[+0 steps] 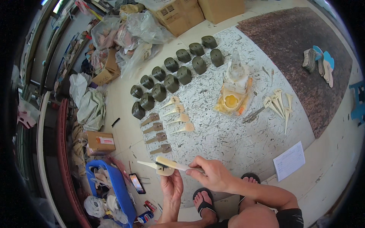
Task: The person applies adhesive to shoe heel components using a brush, dipping the brush into a glue container and coating the heel pieces one by one.
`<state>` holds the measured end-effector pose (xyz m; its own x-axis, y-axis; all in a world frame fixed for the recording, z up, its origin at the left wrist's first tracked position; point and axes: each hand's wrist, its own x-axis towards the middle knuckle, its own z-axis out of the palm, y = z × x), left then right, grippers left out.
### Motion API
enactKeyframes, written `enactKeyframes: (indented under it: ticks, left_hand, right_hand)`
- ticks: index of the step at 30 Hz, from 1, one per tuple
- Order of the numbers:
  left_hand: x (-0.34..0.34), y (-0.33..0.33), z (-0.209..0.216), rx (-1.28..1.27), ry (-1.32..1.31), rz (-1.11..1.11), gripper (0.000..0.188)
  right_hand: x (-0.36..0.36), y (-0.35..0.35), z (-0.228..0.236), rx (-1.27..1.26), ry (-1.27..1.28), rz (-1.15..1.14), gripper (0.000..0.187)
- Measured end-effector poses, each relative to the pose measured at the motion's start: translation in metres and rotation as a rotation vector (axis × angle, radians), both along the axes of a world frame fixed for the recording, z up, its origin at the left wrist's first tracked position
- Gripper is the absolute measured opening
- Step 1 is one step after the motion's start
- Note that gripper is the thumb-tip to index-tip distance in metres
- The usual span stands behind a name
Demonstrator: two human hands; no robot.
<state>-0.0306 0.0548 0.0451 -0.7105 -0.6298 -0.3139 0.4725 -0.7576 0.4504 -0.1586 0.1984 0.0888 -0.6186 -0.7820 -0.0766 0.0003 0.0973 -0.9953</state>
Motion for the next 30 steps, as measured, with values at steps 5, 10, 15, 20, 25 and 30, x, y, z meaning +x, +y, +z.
enactKeyframes:
  ticks: [5, 10, 15, 20, 25, 30]
  left_hand:
    - [0.005, -0.007, -0.010, 0.076, 0.055, 0.007, 0.036]
    - [0.002, -0.007, -0.011, 0.109, 0.032, 0.001, 0.035]
    - [0.002, -0.004, -0.005, 0.348, 0.198, -0.138, 0.034]
    - [-0.001, 0.004, 0.003, 0.167, 0.012, -0.066, 0.037]
    - [0.009, -0.004, -0.002, 0.369, 0.108, -0.233, 0.034]
    - [0.016, -0.003, -0.002, 0.311, 0.031, -0.188, 0.034]
  right_hand:
    - [-0.006, 0.000, -0.007, 0.037, 0.012, -0.094, 0.020]
    - [-0.004, -0.002, -0.007, 0.122, 0.078, -0.134, 0.016]
    - [0.002, -0.002, -0.006, -0.186, 0.351, 0.056, 0.017]
    - [-0.003, -0.001, -0.009, -0.184, 0.398, -0.136, 0.020]
    - [-0.012, 0.002, -0.004, -0.225, 0.555, -0.160, 0.020]
    - [-0.014, 0.003, -0.003, -0.304, 0.586, -0.099, 0.022]
